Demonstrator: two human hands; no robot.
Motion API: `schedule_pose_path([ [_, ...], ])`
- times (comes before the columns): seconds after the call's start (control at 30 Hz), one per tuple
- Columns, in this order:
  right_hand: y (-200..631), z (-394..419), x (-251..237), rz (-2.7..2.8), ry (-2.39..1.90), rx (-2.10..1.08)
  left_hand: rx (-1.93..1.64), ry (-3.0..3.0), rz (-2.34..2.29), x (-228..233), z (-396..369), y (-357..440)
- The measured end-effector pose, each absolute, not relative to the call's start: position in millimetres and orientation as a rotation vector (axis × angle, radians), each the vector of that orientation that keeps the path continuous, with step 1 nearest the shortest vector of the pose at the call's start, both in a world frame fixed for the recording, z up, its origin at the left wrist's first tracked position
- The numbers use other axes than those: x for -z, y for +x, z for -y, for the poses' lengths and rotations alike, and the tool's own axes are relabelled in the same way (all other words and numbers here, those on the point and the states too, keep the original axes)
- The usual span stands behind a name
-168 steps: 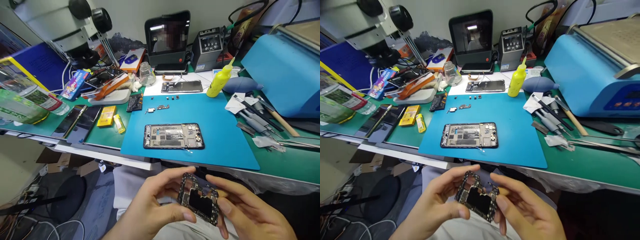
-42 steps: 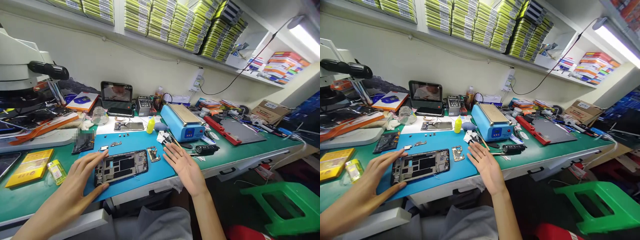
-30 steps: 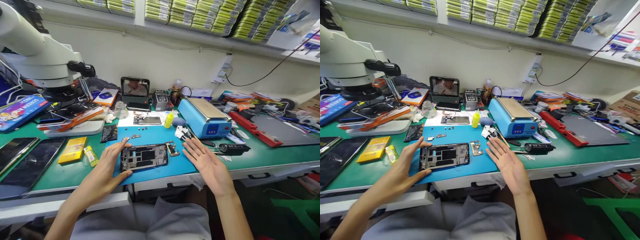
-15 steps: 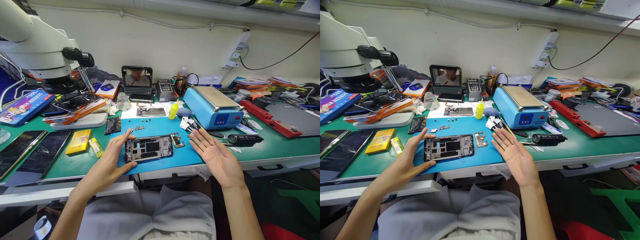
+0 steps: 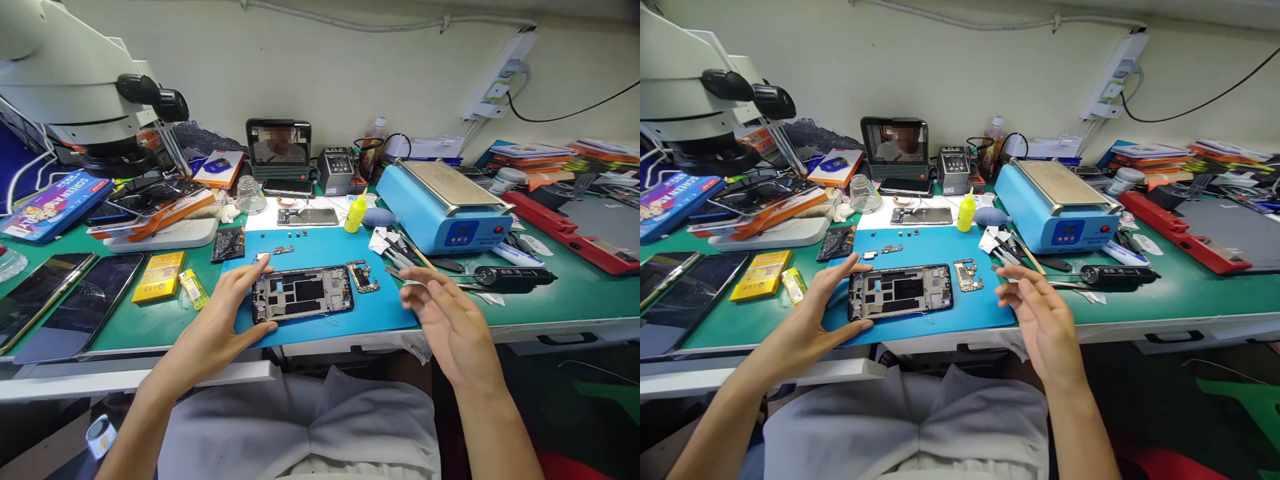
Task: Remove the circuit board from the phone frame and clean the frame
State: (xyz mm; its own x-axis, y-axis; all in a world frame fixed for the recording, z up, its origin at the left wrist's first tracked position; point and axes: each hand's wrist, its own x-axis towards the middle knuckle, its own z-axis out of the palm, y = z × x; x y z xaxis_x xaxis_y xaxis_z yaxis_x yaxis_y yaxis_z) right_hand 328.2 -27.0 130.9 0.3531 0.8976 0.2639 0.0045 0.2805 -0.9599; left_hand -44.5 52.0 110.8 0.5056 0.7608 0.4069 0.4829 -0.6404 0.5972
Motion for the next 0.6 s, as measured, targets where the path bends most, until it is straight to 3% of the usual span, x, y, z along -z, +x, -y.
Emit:
schedule_pose_path([
  [0.4, 278, 31, -133, 1.737, -1.401, -0.031, -1.015, 2.484, -0.977, -112, -49, -47],
  [0.6, 279, 29, -122, 1.676, -1.486, -0.136, -1.074, 2.470, -1.038, -112, -49, -44],
])
